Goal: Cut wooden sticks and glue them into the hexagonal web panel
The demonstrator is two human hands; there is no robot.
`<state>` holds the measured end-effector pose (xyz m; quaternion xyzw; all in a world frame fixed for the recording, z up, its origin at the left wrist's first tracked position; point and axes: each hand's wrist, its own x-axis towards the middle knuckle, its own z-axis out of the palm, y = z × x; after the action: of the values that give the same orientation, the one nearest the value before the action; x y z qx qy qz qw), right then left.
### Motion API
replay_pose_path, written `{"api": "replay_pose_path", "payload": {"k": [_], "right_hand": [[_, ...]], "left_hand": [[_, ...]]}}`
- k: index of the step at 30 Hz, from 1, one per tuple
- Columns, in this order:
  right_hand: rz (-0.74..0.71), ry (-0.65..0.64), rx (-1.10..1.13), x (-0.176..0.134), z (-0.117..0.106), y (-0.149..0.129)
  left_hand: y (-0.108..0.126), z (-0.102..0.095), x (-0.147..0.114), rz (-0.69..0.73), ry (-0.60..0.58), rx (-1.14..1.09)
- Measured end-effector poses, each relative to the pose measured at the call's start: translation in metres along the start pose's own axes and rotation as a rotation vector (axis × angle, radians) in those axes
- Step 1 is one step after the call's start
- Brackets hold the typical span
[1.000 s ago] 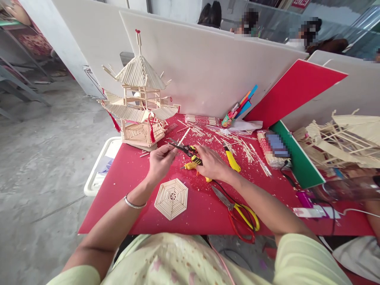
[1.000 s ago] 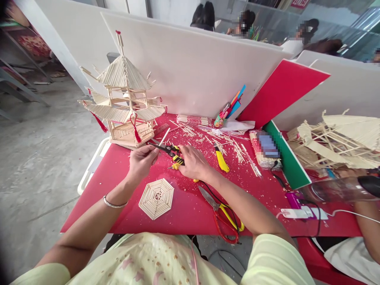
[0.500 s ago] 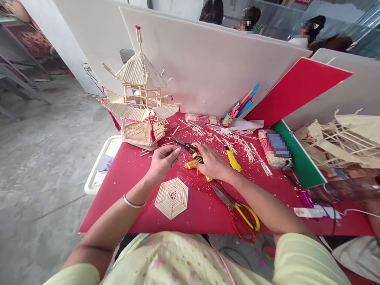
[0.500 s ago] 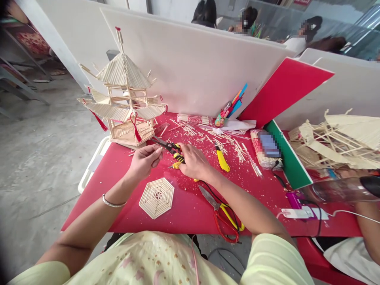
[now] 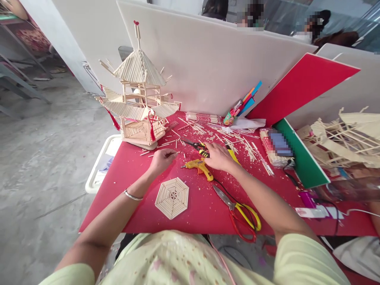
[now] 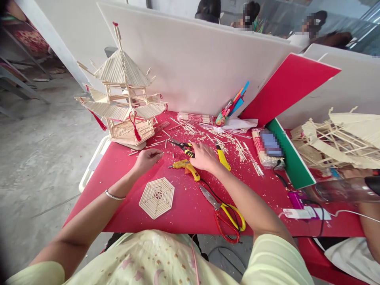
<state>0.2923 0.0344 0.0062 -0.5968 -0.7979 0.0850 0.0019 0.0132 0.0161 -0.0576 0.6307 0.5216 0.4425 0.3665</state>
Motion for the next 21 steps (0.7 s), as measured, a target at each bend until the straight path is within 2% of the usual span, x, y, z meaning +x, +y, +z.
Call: {"api": "replay_pose_path", "payload": {"k": [2,4,9,12,14,17,19,21], "right_hand": [[0.085,-0.011,-0.026,0.02,0.002,0.012],[0.139,-0.01,-0.037,0.039,0.003,0.024],[0.194,-0.017,-0.043,0.068,-0.001,0.047],[0.166,-0.017,-0.037,0.065,-0.003,0.051],[0.101,0.019,-0.017,0.053,-0.005,0.048],[-0.076,0.089,0.107,0.033,-0.01,0.033],[-0.164,0.117,0.231,0.024,-0.013,0.018],[-0.199,0.14,0.354,0.023,-0.013,0.001]], "left_hand": [[-0.006,0.005,0.019,0.152,0.011,0.216],[-0.01,0.012,0.046,0.203,0.008,0.276],[-0.009,0.025,0.118,0.209,-0.028,0.41],[-0.01,0.03,0.142,0.186,-0.068,0.472],[-0.012,0.031,0.147,0.163,-0.084,0.5],[-0.012,0.03,0.142,0.131,-0.098,0.525],[-0.005,0.028,0.132,0.129,-0.098,0.524],[0.008,0.025,0.114,0.184,-0.111,0.485]]}}
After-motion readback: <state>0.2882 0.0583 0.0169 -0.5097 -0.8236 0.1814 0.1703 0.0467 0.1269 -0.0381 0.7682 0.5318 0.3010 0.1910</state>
